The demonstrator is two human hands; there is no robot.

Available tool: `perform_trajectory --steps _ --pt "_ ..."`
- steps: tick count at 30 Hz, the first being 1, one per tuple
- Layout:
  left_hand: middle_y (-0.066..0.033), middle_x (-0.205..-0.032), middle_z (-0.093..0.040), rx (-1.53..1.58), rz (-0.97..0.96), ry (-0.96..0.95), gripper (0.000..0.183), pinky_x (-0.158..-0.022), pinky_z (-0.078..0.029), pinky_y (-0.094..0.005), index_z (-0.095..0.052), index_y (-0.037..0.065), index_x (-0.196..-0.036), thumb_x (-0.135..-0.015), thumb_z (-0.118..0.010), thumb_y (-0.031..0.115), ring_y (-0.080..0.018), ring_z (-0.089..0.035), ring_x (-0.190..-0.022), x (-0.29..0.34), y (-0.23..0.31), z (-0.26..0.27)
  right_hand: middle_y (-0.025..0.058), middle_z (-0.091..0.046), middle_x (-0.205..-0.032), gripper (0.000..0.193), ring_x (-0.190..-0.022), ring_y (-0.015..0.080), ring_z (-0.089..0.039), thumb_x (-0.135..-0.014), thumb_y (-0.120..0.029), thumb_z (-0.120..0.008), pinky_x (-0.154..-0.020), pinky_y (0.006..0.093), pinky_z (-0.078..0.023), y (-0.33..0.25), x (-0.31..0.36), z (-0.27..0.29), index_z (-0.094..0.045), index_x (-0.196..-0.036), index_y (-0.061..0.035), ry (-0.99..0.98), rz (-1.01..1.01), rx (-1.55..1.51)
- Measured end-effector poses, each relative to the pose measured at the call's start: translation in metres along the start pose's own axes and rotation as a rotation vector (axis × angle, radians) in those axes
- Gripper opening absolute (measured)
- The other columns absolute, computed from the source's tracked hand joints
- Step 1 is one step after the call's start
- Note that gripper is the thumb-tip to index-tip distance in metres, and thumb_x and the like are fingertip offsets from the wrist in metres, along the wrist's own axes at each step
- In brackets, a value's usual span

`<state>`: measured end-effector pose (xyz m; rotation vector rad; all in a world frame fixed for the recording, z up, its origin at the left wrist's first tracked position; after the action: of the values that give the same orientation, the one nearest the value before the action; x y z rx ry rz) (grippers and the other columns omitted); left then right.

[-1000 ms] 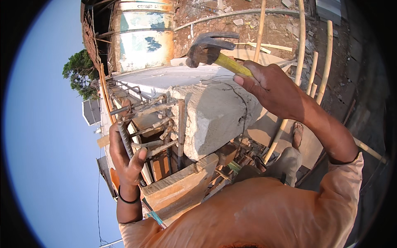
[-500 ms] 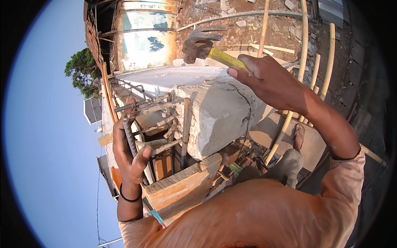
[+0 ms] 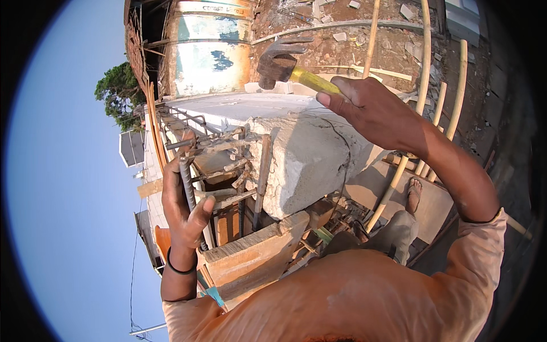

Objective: The person secures wood formwork for a concrete beam by hammering nails through wooden planks into supporting beams and the existing concrete structure.

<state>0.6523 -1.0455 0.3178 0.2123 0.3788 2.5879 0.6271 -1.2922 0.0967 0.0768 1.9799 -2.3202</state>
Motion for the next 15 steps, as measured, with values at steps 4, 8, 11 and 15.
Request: perform_trajectory --steps 4,8,11,15 --pt "-0.0211 -0.139 -0.044 0.025 -0.04 0.005 0.086 -0.11 -0.029 -0.0406 -0.041 -0.007 -0.136 -0.076 -0.068 0.049 -0.031 -0.042 -0.131 -0.003 0.004 -0.002 0.0185 -0.053 -0.057 0.05 -0.054 0.0325 -0.055 -0.101 -0.041 -0.041 -0.06 0.0464 -0.044 0.01 0.003 -0.026 -0.055 -0.087 0.0049 -0.046 0.141 0.129" --pt "-0.0213 -0.139 -0.044 0.002 -0.017 0.015 0.087 -0.109 -0.029 -0.0402 -0.041 -0.007 -0.135 -0.076 -0.068 0.049 -0.0306 -0.042 -0.129 -0.001 -0.001 -0.001 0.0194 -0.056 -0.061 0.05 -0.06 0.0338 -0.06 -0.101 -0.041 -0.041 -0.065 0.0461 -0.047 -0.006 -0.009 -0.001 -0.058 -0.094 0.0065 -0.131 -0.026 0.005" --pt "-0.021 -0.137 -0.045 -0.01 0.011 0.016 0.087 -0.108 -0.031 -0.0403 -0.041 -0.007 -0.135 -0.076 -0.068 0.051 -0.0301 -0.044 -0.127 0.003 -0.004 0.002 0.0197 -0.058 -0.063 0.05 -0.061 0.0334 -0.061 -0.101 -0.04 -0.041 -0.065 0.0462 -0.047 -0.029 -0.006 -0.001 -0.058 -0.092 0.0061 -0.141 0.024 0.018" --pt "-0.0196 -0.133 -0.047 -0.034 -0.009 -0.007 0.088 -0.106 -0.033 -0.0403 -0.041 -0.007 -0.135 -0.075 -0.068 0.052 -0.0294 -0.046 -0.123 0.0 -0.005 0.002 0.0201 -0.058 -0.064 0.049 -0.061 0.0336 -0.061 -0.101 -0.039 -0.042 -0.065 0.0477 -0.047 -0.012 -0.019 -0.007 -0.059 -0.091 0.005 -0.228 -0.055 0.149"
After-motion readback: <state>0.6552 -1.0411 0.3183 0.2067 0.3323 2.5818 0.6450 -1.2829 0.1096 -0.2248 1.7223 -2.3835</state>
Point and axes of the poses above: each hand's wrist, its own x-axis away from the middle knuckle, its own z-axis out of the back of the hand, y = z × x, the point moved 1 cm from there along -x, towards the middle knuckle
